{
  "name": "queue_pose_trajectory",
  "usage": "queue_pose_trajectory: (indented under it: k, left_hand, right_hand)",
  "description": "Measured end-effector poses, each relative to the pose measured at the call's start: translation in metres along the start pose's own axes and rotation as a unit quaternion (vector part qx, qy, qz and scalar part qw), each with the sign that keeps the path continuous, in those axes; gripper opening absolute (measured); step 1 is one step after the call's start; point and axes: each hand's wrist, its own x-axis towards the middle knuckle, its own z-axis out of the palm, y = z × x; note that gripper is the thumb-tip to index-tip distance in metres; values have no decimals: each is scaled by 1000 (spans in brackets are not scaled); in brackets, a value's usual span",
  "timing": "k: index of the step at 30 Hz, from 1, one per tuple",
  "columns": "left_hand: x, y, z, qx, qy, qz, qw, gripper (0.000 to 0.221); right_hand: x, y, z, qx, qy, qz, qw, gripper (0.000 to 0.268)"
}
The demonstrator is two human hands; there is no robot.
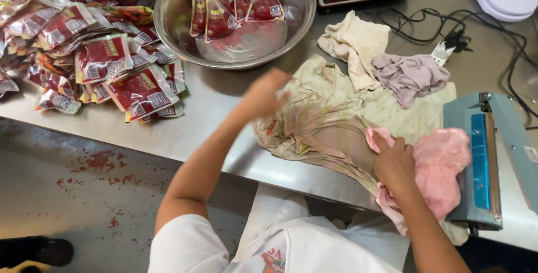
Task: The person wipes down small packets of sauce or marinade one by one using a pink cloth, placing them into a large metal bowl after cleaning.
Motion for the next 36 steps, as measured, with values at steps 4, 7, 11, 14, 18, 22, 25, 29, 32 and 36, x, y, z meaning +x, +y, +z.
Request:
queue_pose_trajectory:
  k: [4, 7, 11, 14, 18, 22, 25, 29, 32, 36]
  left_hand:
    - [59, -74, -85, 77, 141, -169, 973, 34]
    - [83, -96, -133, 82, 166, -269, 945, 52]
    - [111, -174, -135, 86, 167, -339, 922, 34]
    - [128, -209, -120, 124, 218, -331, 910, 22]
    - [147, -217, -118, 143, 154, -391, 896, 24]
    - [146, -211, -124, 122, 129, -438, 881, 27]
    - [145, -206, -127, 171, 100, -388, 900, 23]
    - [143, -162, -141, 199, 126, -313, 920, 27]
    - [128, -103, -146, 203, 173, -160, 950, 18]
    - [97, 9, -140, 77, 162, -58, 982, 20]
  right_hand:
    - [2, -10, -15, 28, -59, 53, 996, 72]
    - [2, -8, -14, 31, -45, 50, 997, 69]
    - [6, -5, -6, 18, -39, 53, 998, 65]
    - [5, -9, -10, 9, -40, 61, 997, 60]
    - [12, -5, -6, 4, -49, 73, 996, 60]
    - [14, 10, 17, -11, -14, 59, 998, 60]
    - [15, 13, 23, 9, 4, 59, 998, 59]
    - [10, -4, -1, 12, 9, 47, 999, 59]
    - [-1, -30, -38, 51, -44, 91, 994, 75]
    - [-9, -49, -70, 94, -96, 116, 984, 64]
